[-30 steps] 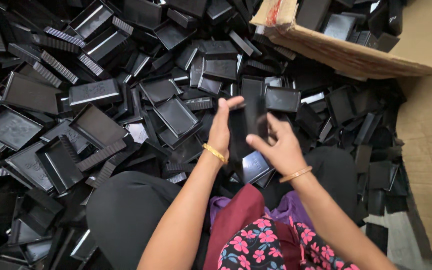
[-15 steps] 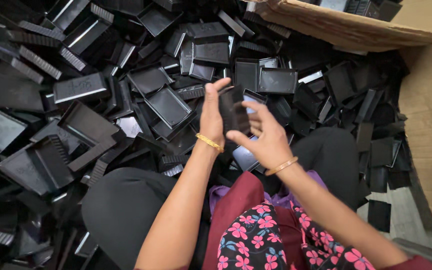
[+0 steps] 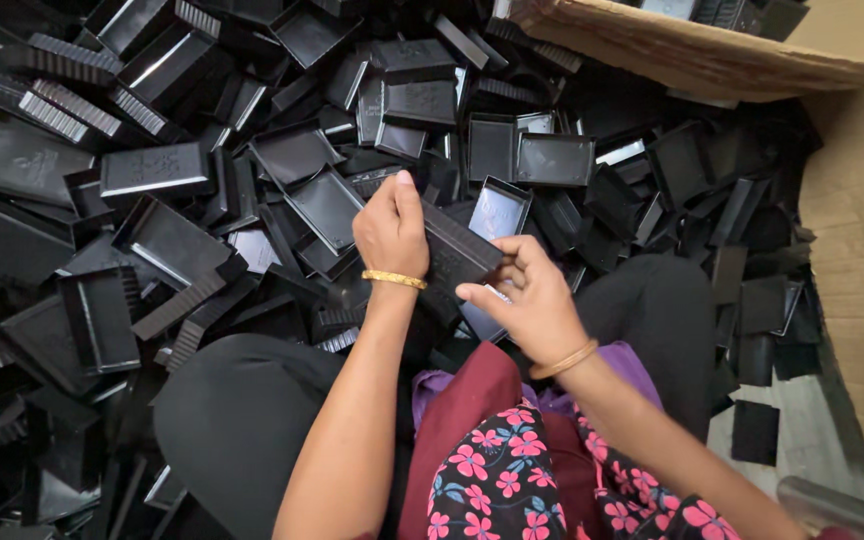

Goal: The person sits on the floor surrounded by a large pile of black plastic boxes, picks up a base and lid, fits the lid onto the base, and places the assembled box into a cardboard box beside them, repeating this for many boxes.

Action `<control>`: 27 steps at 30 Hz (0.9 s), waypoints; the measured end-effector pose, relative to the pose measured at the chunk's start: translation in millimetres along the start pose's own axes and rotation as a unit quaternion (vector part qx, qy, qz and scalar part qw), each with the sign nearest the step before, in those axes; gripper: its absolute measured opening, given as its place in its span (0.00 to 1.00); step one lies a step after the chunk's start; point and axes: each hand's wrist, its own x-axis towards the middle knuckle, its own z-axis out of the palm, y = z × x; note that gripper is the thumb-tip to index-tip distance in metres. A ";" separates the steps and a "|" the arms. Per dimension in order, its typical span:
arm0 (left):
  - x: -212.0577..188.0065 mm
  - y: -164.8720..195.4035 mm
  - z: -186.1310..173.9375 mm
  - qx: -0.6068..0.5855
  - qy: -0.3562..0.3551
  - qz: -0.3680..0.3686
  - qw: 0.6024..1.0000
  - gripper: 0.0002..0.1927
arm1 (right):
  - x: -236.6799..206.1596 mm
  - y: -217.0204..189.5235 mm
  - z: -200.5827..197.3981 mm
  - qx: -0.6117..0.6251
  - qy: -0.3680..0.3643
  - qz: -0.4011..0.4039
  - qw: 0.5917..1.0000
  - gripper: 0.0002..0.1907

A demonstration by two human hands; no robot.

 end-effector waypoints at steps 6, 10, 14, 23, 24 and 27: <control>-3.5 -1.3 6.0 -0.006 -0.003 -0.094 0.996 0.25 | 5.7 9.1 -2.8 -0.087 0.026 -0.026 0.996 0.18; 7.2 -13.2 14.2 -0.185 -0.031 -0.093 0.978 0.23 | 52.4 -56.2 -44.4 -0.018 0.022 -0.036 0.999 0.14; 18.4 -31.1 14.7 -0.260 0.017 -0.151 0.954 0.22 | 95.6 -76.4 -83.5 0.200 0.128 -0.021 0.971 0.12; 4.9 -30.7 29.9 -0.320 -0.130 -0.281 0.896 0.19 | 74.5 98.0 -55.0 -0.370 0.130 0.033 0.919 0.14; -0.4 -26.8 31.6 -0.306 -0.172 -0.322 0.880 0.24 | 67.6 99.6 -51.8 -0.343 0.108 0.022 0.933 0.14; -12.0 -16.2 35.5 -0.372 -0.264 -0.334 0.825 0.32 | 58.8 81.3 -56.1 -0.330 0.032 -0.043 0.942 0.12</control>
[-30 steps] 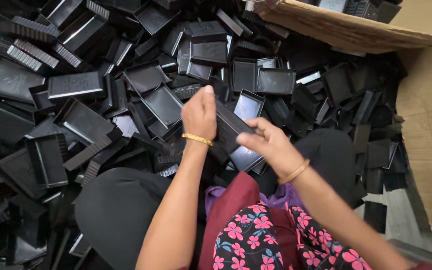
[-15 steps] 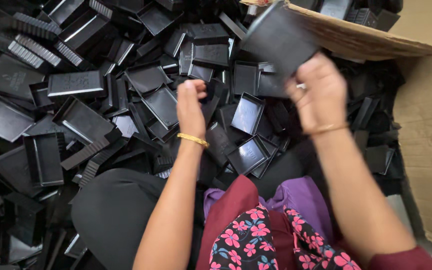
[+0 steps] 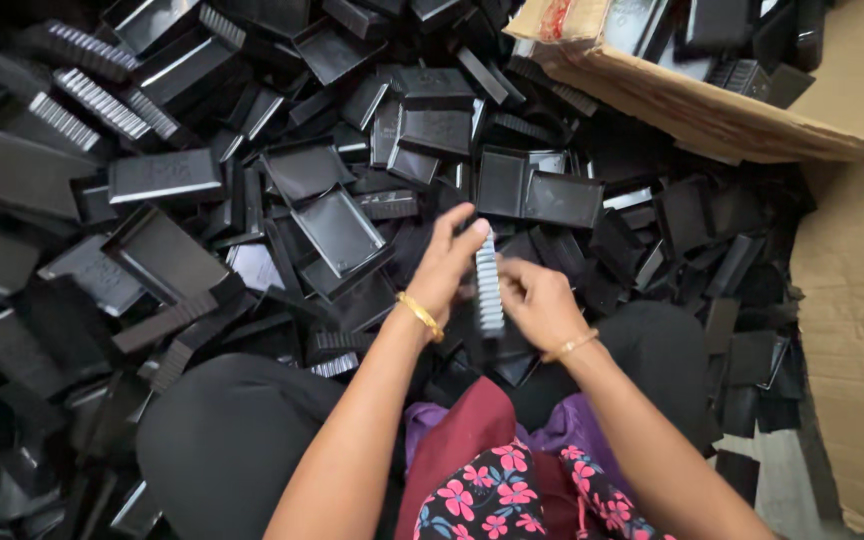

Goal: The person sits on the floor surrounded by a large pile of black plastic boxes, picks up a base and lid, fits the lid onto the base, and places the assembled box into a cardboard box beside them, repeating this for many boxes.

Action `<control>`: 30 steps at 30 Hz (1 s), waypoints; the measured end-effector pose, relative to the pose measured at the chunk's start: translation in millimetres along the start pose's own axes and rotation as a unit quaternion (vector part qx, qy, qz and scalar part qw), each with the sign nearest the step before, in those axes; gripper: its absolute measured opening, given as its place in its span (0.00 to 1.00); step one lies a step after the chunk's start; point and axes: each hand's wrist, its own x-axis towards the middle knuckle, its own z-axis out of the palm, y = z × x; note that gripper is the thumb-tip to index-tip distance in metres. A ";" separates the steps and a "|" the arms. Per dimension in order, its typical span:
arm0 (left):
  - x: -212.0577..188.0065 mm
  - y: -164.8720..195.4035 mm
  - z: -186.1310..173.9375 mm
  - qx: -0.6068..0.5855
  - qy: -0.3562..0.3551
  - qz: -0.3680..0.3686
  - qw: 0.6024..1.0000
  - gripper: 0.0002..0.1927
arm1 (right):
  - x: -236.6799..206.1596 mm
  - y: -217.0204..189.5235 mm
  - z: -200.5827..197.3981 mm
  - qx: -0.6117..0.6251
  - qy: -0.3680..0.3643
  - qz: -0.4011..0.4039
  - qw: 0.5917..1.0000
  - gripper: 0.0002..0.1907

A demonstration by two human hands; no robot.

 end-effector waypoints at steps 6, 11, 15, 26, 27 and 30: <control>0.4 6.0 -7.2 -0.206 -0.032 0.015 0.978 0.32 | 48.9 15.9 -78.4 -0.331 0.117 -0.161 0.922 0.44; 3.1 4.1 -7.6 -0.216 -0.019 -0.001 0.976 0.33 | 51.9 22.2 -119.8 -0.224 0.026 -0.057 0.973 0.37; 2.9 1.8 -6.5 -0.210 -0.003 0.008 0.978 0.35 | 9.1 -19.4 -70.1 0.170 0.163 -0.002 0.972 0.21; -2.6 8.6 -8.6 -0.150 0.043 0.086 0.984 0.33 | -26.0 -69.2 13.1 0.340 -0.001 0.064 0.938 0.27; -1.8 7.8 -8.0 -0.138 0.040 0.089 0.986 0.34 | -27.3 -69.7 12.5 0.335 -0.018 0.061 0.940 0.29; -2.3 3.4 -8.7 -0.078 0.066 0.128 0.986 0.33 | -35.7 -75.4 20.7 0.307 -0.043 0.047 0.950 0.31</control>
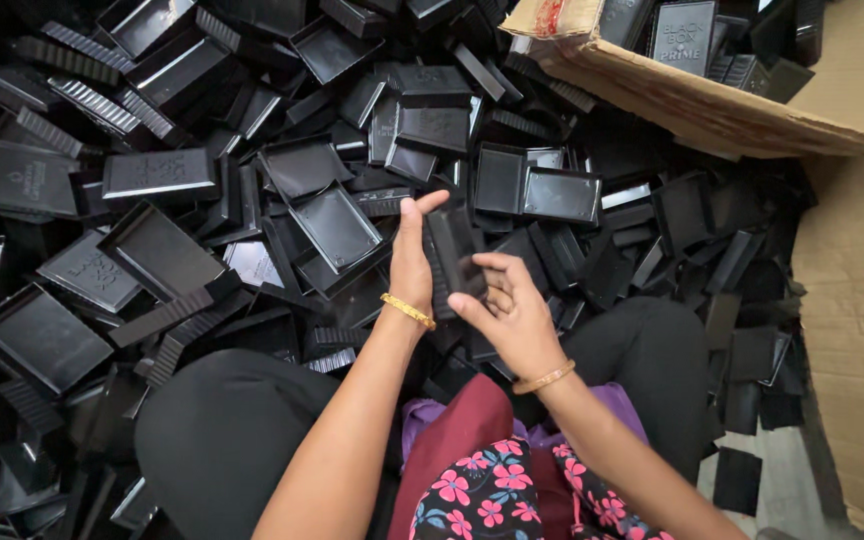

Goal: The person sits on the floor surrounded by a large pile of black plastic boxes, picks up a base and lid, fits the lid onto the base, and places the assembled box into a cardboard box beside them, repeating this for many boxes.

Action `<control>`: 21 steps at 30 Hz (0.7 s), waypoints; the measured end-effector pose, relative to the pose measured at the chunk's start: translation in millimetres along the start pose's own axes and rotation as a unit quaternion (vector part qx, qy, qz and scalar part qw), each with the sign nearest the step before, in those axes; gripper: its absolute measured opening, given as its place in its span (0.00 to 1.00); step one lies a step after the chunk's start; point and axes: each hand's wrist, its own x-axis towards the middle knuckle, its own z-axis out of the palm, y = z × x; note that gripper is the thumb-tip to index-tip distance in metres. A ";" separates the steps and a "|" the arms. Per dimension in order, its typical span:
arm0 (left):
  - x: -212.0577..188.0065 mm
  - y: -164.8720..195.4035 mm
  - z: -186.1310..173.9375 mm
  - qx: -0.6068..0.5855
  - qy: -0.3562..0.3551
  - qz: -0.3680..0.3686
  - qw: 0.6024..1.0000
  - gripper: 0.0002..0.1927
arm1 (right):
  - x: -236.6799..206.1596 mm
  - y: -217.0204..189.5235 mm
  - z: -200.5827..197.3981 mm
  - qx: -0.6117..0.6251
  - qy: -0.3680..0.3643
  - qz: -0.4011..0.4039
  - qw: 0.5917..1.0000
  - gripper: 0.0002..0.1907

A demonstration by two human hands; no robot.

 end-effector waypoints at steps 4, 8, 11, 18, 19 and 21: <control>-3.8 -4.1 -2.7 0.027 0.017 0.018 0.999 0.32 | -7.6 -1.2 15.5 0.002 0.008 -0.020 1.000 0.31; 0.5 2.5 -4.6 0.034 -0.013 -0.020 0.999 0.27 | -0.3 -12.8 -6.0 0.140 -0.037 0.111 0.983 0.27; 0.4 13.3 -8.0 0.343 -0.005 0.156 0.926 0.26 | 4.8 -14.3 -35.4 0.303 -0.068 0.253 0.916 0.23; -16.6 25.7 -4.8 0.498 0.148 0.205 0.829 0.29 | -9.0 8.5 -28.5 0.056 -0.006 0.000 0.998 0.16; -16.7 26.1 -4.3 0.495 0.153 0.193 0.833 0.29 | -6.9 3.7 -27.6 0.050 -0.006 -0.012 0.999 0.16; -13.4 26.1 -4.0 0.500 0.142 0.156 0.840 0.29 | 4.7 -15.4 -35.9 0.033 -0.037 -0.004 0.999 0.15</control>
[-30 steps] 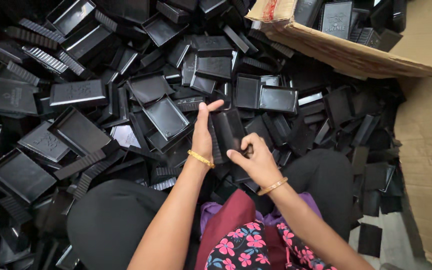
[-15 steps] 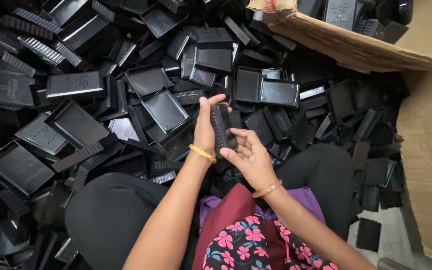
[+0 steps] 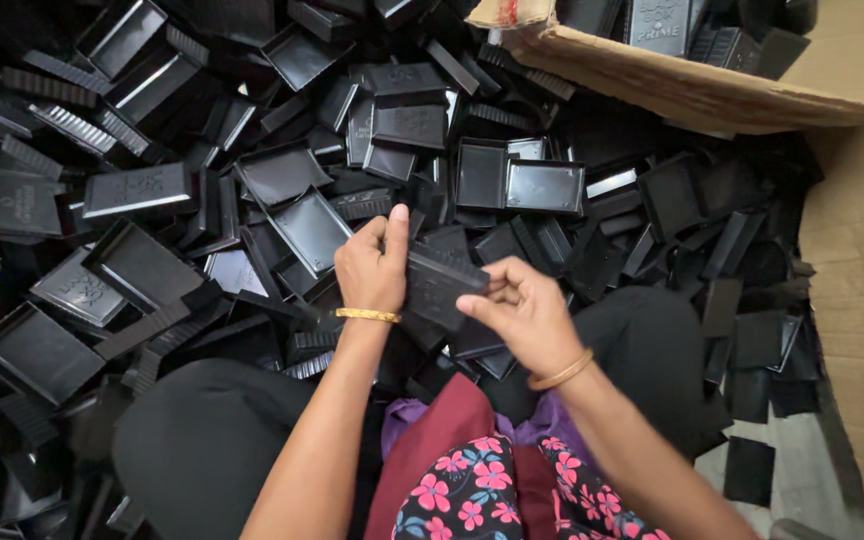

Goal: The person sits on the floor surrounded by a large pile of black plastic boxes, picks up a base and lid, fits the lid onto the base, and places the assembled box into a cardboard box beside them, repeating this for many boxes.

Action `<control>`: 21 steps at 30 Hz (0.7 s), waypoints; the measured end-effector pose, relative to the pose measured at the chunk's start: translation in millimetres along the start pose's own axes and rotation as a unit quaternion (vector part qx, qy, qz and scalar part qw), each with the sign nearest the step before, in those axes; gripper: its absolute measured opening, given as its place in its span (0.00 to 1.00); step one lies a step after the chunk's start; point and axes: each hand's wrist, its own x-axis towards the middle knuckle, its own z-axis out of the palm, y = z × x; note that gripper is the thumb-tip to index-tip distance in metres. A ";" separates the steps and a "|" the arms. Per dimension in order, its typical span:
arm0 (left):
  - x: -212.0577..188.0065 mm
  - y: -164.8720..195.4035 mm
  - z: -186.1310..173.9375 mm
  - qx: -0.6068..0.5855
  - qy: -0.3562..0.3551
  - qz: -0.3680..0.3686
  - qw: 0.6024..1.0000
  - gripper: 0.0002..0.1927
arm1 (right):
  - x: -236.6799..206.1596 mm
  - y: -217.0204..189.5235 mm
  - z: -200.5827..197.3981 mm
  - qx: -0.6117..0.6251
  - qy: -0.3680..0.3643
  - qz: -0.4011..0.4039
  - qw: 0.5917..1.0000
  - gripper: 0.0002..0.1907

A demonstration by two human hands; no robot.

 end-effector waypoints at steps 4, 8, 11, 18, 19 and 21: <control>6.6 -0.3 18.1 -0.176 -0.058 0.027 0.982 0.24 | 36.6 -58.0 -55.5 0.015 0.136 -0.018 0.990 0.10; 11.3 8.1 66.7 -0.207 -0.100 -0.013 0.973 0.21 | 49.6 -77.2 -92.8 -0.021 0.170 -0.140 0.975 0.12; 9.4 15.1 107.0 -0.148 -0.143 0.009 0.979 0.17 | 54.4 -85.0 -100.1 -0.054 0.170 -0.096 0.979 0.09; -23.1 30.5 155.3 0.323 -0.273 0.418 0.804 0.21 | 69.8 -123.1 -161.7 0.298 0.183 -0.125 0.929 0.13; -23.7 32.9 156.0 0.355 -0.285 0.425 0.782 0.20 | 67.2 -112.3 -169.9 0.287 0.211 -0.101 0.929 0.18; -14.0 35.0 150.3 0.369 -0.309 0.403 0.778 0.16 | 60.5 -66.0 -172.0 0.011 0.162 -0.095 0.982 0.19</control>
